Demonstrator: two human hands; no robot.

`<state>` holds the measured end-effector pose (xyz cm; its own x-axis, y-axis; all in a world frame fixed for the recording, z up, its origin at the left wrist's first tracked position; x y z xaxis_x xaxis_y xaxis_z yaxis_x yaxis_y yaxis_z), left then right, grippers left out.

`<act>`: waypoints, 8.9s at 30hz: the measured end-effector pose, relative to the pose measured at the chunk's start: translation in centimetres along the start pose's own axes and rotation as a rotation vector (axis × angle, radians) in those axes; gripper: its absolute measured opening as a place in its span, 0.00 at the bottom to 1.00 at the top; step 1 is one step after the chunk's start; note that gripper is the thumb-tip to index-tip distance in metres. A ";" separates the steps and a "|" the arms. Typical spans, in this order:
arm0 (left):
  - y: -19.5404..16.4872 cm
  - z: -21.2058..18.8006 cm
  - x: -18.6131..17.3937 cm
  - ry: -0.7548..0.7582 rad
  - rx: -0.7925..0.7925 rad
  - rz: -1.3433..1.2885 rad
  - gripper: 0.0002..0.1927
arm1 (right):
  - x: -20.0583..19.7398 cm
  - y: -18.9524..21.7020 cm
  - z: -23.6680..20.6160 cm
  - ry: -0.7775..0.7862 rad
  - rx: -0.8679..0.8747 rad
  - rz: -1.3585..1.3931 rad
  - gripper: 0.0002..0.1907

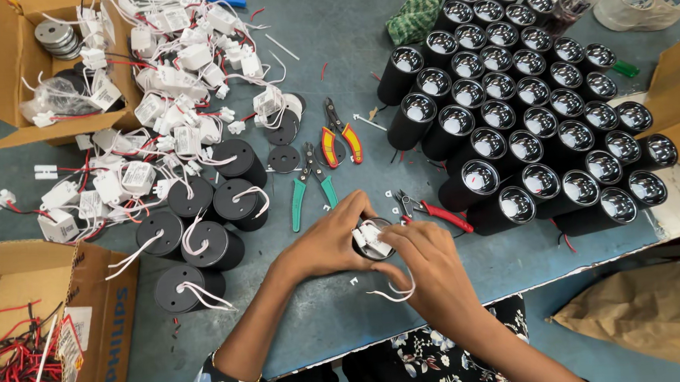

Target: The person assembles LED light fixtures at a workbench. They pick a black cylindrical lamp housing, connect the white wires from the housing to an LED driver module, use pliers to crimp or trim the wire connections, tuck the driver and wires into the housing, and set the finished unit with a growing group of completed fixtures.

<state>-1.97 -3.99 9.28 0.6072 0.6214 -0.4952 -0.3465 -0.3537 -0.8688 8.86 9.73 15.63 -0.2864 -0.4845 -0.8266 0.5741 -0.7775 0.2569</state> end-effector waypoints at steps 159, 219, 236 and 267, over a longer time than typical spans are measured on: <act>5.6 0.1 4.3 0.436 0.003 -0.611 0.27 | -0.7 -0.4 6.1 0.371 0.086 0.493 0.09; 1.5 -2.1 -0.7 0.232 0.072 -0.546 0.15 | -1.7 -1.5 1.8 0.270 0.030 0.379 0.21; 0.1 -3.1 -0.9 0.104 -0.021 -0.440 0.07 | -0.6 -0.5 -0.2 0.132 0.307 0.604 0.24; 1.1 -2.9 -0.4 0.061 -0.053 -0.522 0.04 | 0.5 1.6 -1.7 -0.209 0.259 0.324 0.10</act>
<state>-0.55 -6.63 8.47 0.7307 0.6826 0.0058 0.0488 -0.0438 -0.9978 10.89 8.93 14.79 -0.2872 -0.7690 -0.5712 0.4564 -0.6341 0.6242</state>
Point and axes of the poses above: each hand's wrist, its own z-axis towards the middle knuckle, its own x-axis out of the palm, y = z × x, the point moved 4 cm from there along z, towards the middle knuckle, and after that the axes turned 11 degrees about -x, right-handed, at the moved point
